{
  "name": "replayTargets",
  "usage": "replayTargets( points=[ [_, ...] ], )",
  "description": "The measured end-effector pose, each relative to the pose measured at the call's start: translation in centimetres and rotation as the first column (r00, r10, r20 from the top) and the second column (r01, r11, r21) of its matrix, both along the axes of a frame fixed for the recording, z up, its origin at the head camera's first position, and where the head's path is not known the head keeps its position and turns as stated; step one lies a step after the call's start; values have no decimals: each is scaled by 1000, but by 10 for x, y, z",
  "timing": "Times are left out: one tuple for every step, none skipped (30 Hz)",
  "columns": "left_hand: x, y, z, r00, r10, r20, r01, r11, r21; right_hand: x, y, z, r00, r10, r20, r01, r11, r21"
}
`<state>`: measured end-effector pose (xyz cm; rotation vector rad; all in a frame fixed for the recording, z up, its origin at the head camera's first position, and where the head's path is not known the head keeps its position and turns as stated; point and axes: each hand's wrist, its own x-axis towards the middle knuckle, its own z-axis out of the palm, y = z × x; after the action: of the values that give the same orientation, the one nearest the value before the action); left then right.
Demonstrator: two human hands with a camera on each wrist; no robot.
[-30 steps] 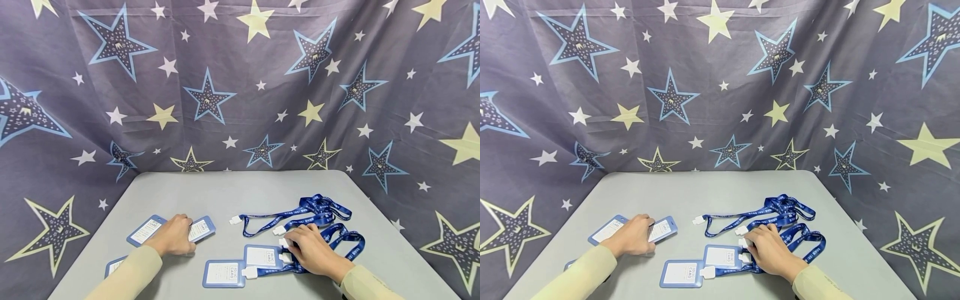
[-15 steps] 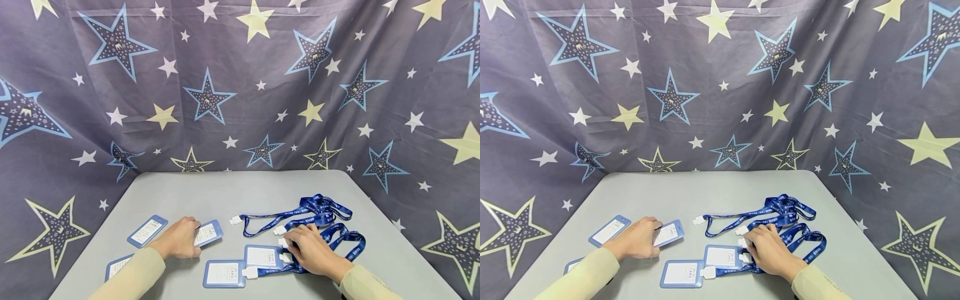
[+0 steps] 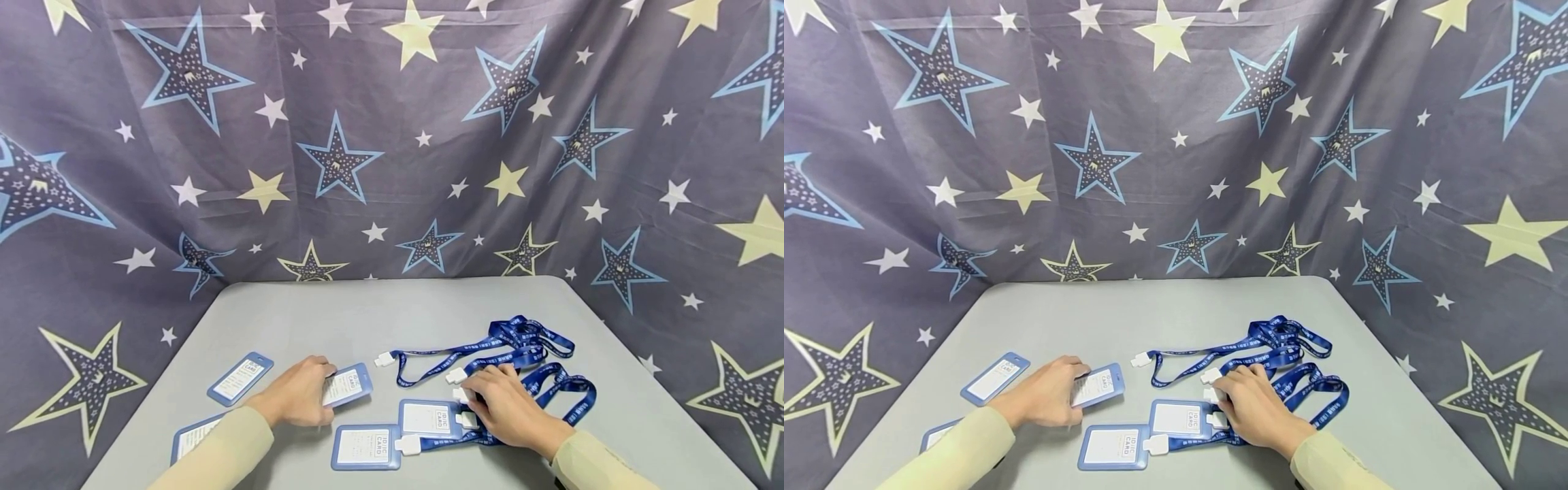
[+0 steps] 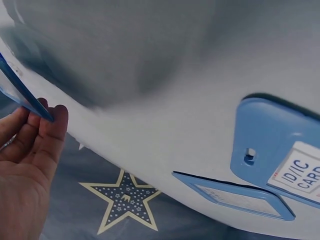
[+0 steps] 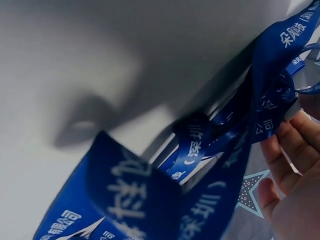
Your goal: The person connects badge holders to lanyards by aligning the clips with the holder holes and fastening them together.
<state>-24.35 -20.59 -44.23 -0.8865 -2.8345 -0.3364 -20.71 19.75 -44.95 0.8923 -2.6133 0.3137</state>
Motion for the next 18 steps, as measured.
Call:
replayTargets(
  points=[
    [0,0,0,1000,-1,-1,1,1000,-3,0,0,0,1000,1,-1,-1,1000,-1],
    [1,1,0,1000,-2,-1,2,1000,-3,-1,0,0,1000,2,-2,-2,1000,-2],
    [1,1,0,1000,-4,-1,4,1000,-3,-1,-1,0,1000,3,-2,-3,1000,-3],
    [0,3,-1,1000,-6,-1,6,1000,-2,0,1,0,1000,0,-2,0,1000,-1],
    [-1,6,-1,1000,-10,-1,10,1000,0,0,2,0,1000,-3,-2,3,1000,-1],
    [-2,7,-2,1000,-15,0,15,1000,2,0,3,0,1000,-7,-3,7,1000,-1],
    [-3,10,-2,1000,-20,2,20,1000,4,0,5,0,1000,-9,-2,9,1000,-1],
    [-4,12,-3,1000,-26,4,26,1000,8,1,6,0,1000,-11,-1,11,1000,-2],
    [-5,14,-3,999,-32,5,32,999,11,1,6,0,1000,-14,-1,14,1000,-3],
    [-6,15,-3,999,-38,4,38,999,13,1,7,0,1000,-15,0,15,1000,-5],
    [-6,16,-3,999,-46,2,46,999,14,1,7,0,1000,-16,1,16,1000,-10],
    [-6,17,-3,999,-51,0,51,999,17,1,7,0,1000,-15,1,15,1000,-12],
    [-6,17,-3,999,-52,-1,52,998,19,0,6,0,1000,-13,1,13,1000,-15],
    [-5,17,-4,999,-52,-5,52,998,21,0,4,0,1000,-8,1,8,1000,-15],
    [-4,16,-4,999,-48,-7,48,999,23,0,2,0,1000,-1,-1,1,1000,-16],
    [-3,14,-4,999,-42,-6,42,999,24,-1,0,0,1000,9,-2,-9,1000,-15],
    [-2,12,-4,999,-34,-5,34,999,24,-2,-2,-1,1000,18,-3,-18,1000,-12],
    [0,10,-4,1000,-27,-3,27,999,24,-3,-4,-1,1000,25,-4,-25,1000,-7]
  ],
)
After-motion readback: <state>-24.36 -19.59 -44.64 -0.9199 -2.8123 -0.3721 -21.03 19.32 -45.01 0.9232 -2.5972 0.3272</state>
